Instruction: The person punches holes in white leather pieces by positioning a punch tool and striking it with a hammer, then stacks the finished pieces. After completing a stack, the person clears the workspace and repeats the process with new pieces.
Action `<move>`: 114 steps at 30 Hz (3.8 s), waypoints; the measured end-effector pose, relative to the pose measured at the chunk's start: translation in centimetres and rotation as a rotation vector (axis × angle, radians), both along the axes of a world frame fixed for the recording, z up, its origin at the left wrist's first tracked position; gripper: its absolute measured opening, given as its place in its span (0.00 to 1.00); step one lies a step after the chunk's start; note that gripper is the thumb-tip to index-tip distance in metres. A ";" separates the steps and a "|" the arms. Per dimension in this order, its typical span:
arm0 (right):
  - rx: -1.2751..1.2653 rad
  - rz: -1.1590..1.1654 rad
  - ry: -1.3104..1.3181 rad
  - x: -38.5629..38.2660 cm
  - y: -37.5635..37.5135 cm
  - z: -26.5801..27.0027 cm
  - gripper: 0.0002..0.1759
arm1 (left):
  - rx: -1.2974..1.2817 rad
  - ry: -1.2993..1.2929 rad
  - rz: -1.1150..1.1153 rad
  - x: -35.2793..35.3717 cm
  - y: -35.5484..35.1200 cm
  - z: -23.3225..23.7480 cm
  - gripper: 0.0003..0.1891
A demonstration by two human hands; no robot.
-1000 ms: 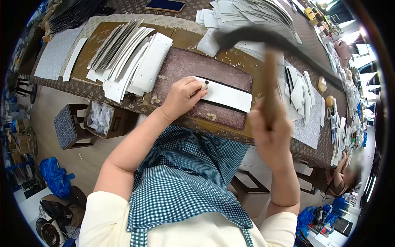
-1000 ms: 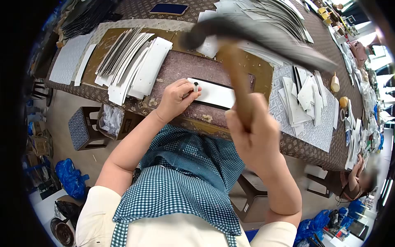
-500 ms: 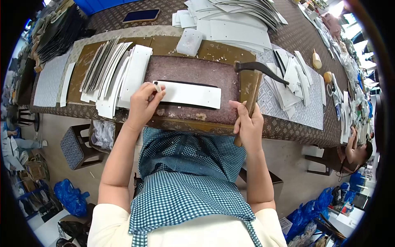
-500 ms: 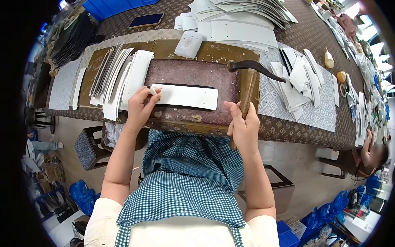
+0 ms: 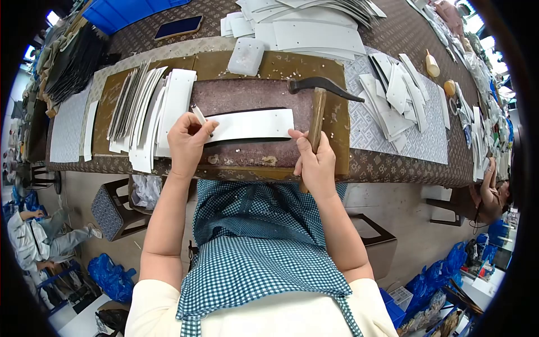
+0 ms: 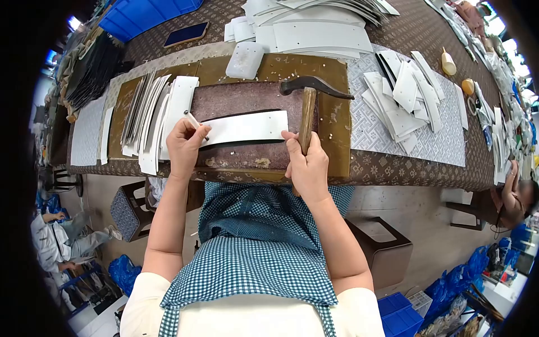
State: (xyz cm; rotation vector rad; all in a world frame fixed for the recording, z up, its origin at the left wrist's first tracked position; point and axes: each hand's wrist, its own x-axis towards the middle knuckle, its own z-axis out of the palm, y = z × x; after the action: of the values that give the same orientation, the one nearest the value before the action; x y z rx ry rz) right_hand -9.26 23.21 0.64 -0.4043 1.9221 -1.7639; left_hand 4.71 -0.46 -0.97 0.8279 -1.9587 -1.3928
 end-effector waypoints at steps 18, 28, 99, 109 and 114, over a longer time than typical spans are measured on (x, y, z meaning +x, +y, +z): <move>0.014 -0.007 0.005 0.0 0.1 0.0 0.12 | 0.242 0.166 -0.180 -4.6 2.2 1.6 0.12; 0.039 -0.034 -0.004 0.1 -0.1 0.7 0.11 | -0.154 0.071 -0.340 -9.7 5.0 0.3 0.08; -0.041 -0.027 -0.061 -0.5 -0.8 0.3 0.14 | 0.098 0.155 -0.237 -10.1 4.9 -0.2 0.06; -0.035 -0.024 -0.045 -0.5 -0.7 0.3 0.14 | -0.187 0.084 -0.381 -7.8 5.8 -0.6 0.07; -0.036 -0.008 -0.054 -0.5 -0.8 0.1 0.12 | -0.238 0.065 -0.402 -7.7 5.8 -0.4 0.07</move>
State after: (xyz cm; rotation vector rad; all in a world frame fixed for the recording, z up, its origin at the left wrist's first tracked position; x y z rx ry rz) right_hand -9.78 22.42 0.79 -0.3590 1.8598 -1.7982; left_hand -2.99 5.35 -1.42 0.2840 -2.2677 -1.3413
